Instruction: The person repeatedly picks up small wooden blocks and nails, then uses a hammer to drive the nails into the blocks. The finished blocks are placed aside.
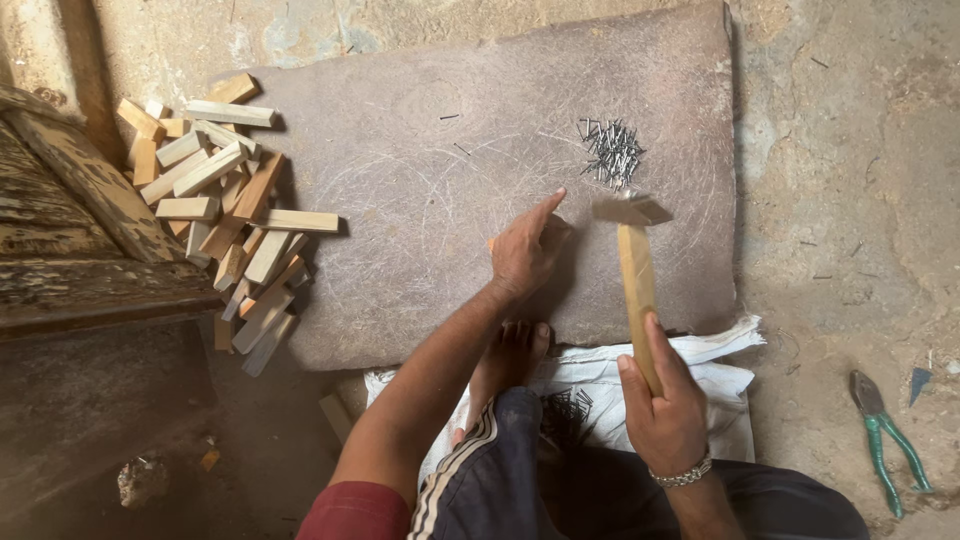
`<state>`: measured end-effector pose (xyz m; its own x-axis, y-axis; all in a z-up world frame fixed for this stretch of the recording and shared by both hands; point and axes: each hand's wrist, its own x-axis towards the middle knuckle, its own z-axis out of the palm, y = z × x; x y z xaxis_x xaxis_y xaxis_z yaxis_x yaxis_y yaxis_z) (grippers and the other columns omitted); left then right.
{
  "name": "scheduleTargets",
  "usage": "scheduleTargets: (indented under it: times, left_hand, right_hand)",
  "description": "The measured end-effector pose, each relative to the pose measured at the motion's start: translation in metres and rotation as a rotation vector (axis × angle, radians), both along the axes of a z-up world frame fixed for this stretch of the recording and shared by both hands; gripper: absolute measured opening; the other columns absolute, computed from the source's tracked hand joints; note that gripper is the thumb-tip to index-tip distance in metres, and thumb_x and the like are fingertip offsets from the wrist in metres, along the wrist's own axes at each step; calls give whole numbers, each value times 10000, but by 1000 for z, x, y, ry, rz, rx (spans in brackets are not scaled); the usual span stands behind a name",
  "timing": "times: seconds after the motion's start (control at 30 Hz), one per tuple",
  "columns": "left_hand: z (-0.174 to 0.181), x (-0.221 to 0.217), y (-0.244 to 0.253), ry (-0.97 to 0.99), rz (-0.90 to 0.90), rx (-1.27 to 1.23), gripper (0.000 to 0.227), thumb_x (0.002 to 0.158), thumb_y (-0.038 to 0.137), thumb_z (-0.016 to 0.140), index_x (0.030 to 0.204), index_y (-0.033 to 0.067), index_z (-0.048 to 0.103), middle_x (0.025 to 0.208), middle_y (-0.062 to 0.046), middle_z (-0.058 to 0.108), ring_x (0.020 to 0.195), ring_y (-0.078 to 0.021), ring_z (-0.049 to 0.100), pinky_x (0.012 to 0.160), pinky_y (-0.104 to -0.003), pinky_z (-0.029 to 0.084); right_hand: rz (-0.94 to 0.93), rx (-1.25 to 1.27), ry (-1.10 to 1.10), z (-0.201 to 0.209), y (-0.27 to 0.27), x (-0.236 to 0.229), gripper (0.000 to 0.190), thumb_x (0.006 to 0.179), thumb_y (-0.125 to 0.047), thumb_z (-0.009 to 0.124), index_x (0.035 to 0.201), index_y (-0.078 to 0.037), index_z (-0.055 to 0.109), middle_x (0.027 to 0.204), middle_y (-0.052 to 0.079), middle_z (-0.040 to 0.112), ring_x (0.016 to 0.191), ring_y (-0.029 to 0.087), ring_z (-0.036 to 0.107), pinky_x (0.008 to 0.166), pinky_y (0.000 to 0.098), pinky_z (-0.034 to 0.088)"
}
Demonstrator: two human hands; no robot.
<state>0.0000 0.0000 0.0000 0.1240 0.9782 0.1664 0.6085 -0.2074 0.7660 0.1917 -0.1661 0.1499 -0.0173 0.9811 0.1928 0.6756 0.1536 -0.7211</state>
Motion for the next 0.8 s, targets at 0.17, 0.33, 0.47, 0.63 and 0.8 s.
scheduleTargets:
  times: [0.17,0.33,0.47,0.63,0.8]
  left_hand:
    - [2,-3,-3,-44,-1,-3,811,918,210,764,1593,205,315,1031,43,762,945,-137,731,810,-320,602]
    - [12,-6,-5,-70,-9,-1,854,922,195,760,1615,192,259,1035,64,774,948,-147,735,776,-308,589]
    - [19,-7,-3,-53,-29,-129,938,886,207,801,1606,196,201,1116,0,710,904,-149,710,687,-308,595]
    - [17,-11,-2,-10,-84,-128,1025,792,76,813,1602,204,199,1224,-95,594,927,-205,668,696,-349,613]
    - [15,-12,-1,-28,-100,-40,932,844,4,733,1603,156,215,1236,-84,635,995,-200,683,729,-337,623]
  right_hand:
    - [0,-113,-4,2,18,-28,514,993,-148,624,1433,95,514,1008,243,742,872,304,754,596,337,642]
    - [58,-165,-179,13,29,-24,582,938,-42,663,1484,76,498,1085,299,714,945,345,730,691,366,619]
    - [18,84,64,23,27,-2,509,998,12,624,1478,62,461,1033,286,713,707,223,727,517,276,554]
    - [27,263,88,-5,24,-22,528,1035,-29,638,1501,75,415,1018,238,709,786,227,734,563,268,599]
    - [30,-91,-273,-25,11,-30,603,967,-166,649,1532,-34,482,1114,245,722,914,318,727,722,373,607]
